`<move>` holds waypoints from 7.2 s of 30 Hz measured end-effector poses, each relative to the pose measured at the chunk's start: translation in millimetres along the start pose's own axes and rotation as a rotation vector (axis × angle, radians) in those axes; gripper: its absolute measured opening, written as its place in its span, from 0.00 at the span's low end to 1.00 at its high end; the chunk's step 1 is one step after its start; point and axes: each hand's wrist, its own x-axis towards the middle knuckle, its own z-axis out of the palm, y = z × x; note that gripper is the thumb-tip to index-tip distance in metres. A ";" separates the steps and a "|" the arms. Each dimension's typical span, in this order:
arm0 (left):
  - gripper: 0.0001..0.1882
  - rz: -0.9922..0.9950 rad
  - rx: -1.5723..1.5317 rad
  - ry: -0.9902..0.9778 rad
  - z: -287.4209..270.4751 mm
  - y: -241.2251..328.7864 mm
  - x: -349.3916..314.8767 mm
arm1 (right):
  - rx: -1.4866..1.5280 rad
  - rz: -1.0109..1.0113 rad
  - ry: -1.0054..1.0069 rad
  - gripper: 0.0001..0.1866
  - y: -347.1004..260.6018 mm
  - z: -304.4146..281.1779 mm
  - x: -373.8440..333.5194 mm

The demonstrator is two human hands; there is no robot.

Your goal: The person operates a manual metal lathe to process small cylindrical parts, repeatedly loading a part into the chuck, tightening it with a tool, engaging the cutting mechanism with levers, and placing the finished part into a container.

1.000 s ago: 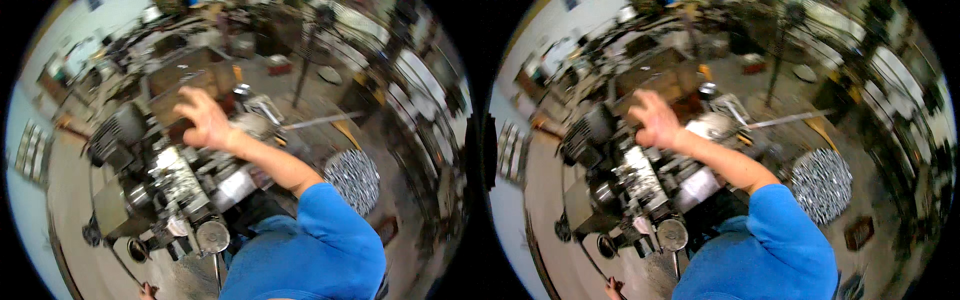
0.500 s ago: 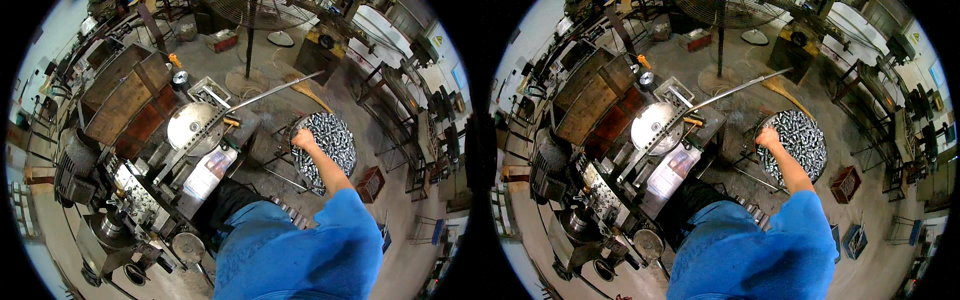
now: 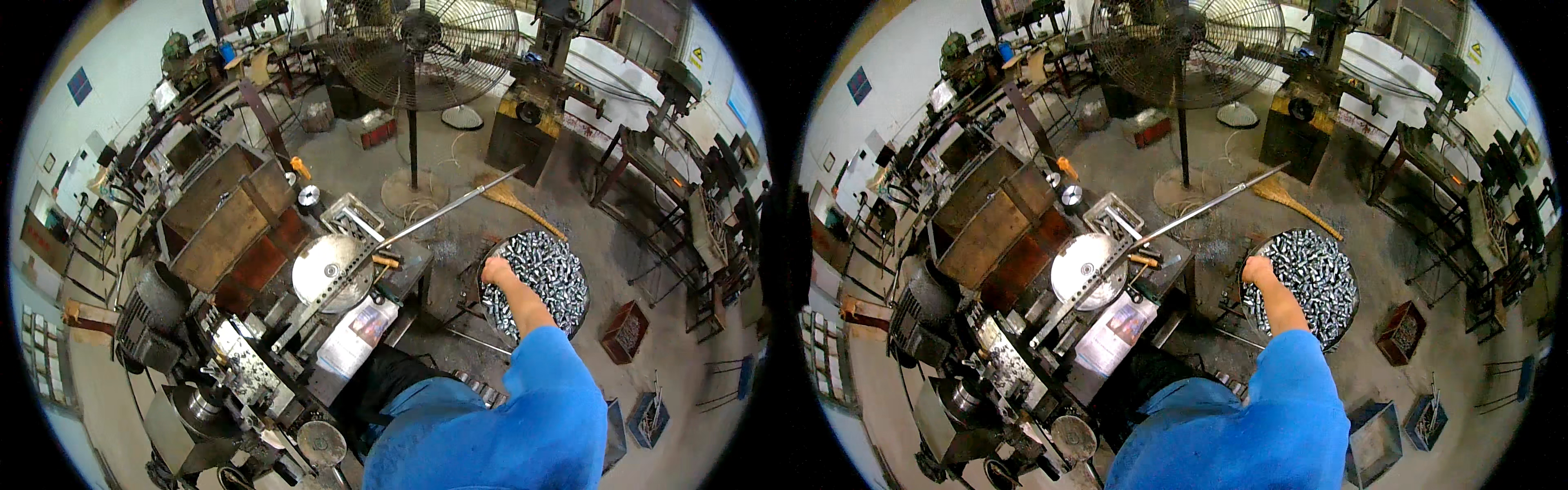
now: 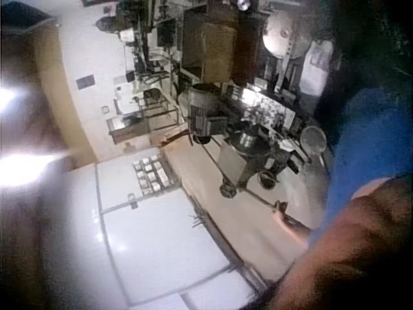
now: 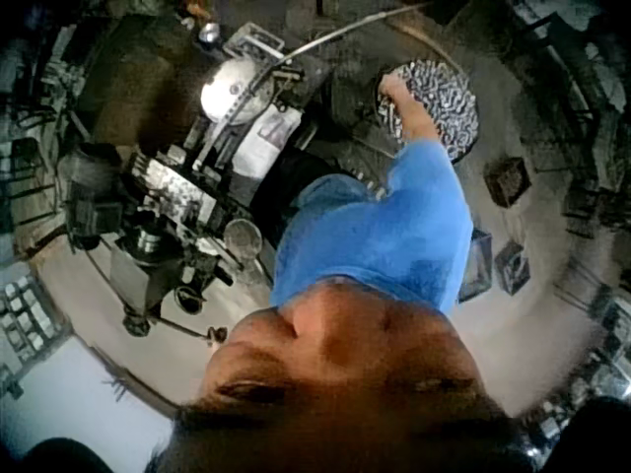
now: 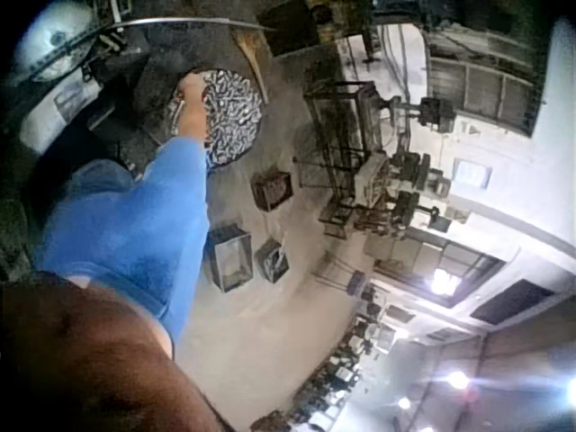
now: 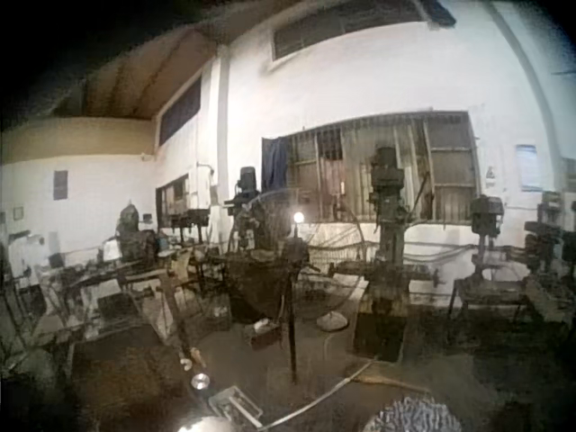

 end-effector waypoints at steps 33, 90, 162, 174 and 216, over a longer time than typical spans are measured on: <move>0.24 0.318 -0.377 -0.765 172.4 117.9 -66.2 | 1.218 -1.841 0.351 0.10 -344.2 -188.4 -334.3; 0.23 0.082 0.299 0.401 18.1 -208.4 60.0 | 0.687 -1.661 0.304 0.11 -475.1 -267.9 -308.4; 0.21 -0.007 0.760 -0.182 80.2 -226.5 101.8 | 0.590 -0.820 0.542 0.25 -270.7 -260.4 -127.3; 0.15 0.310 0.309 0.374 -111.9 -44.2 54.6 | -0.232 -1.629 0.535 0.12 -565.8 -231.7 -318.1; 0.16 -0.131 0.102 0.036 -62.3 -46.8 -19.7 | 0.445 -0.039 0.495 0.23 -93.0 -112.6 -134.5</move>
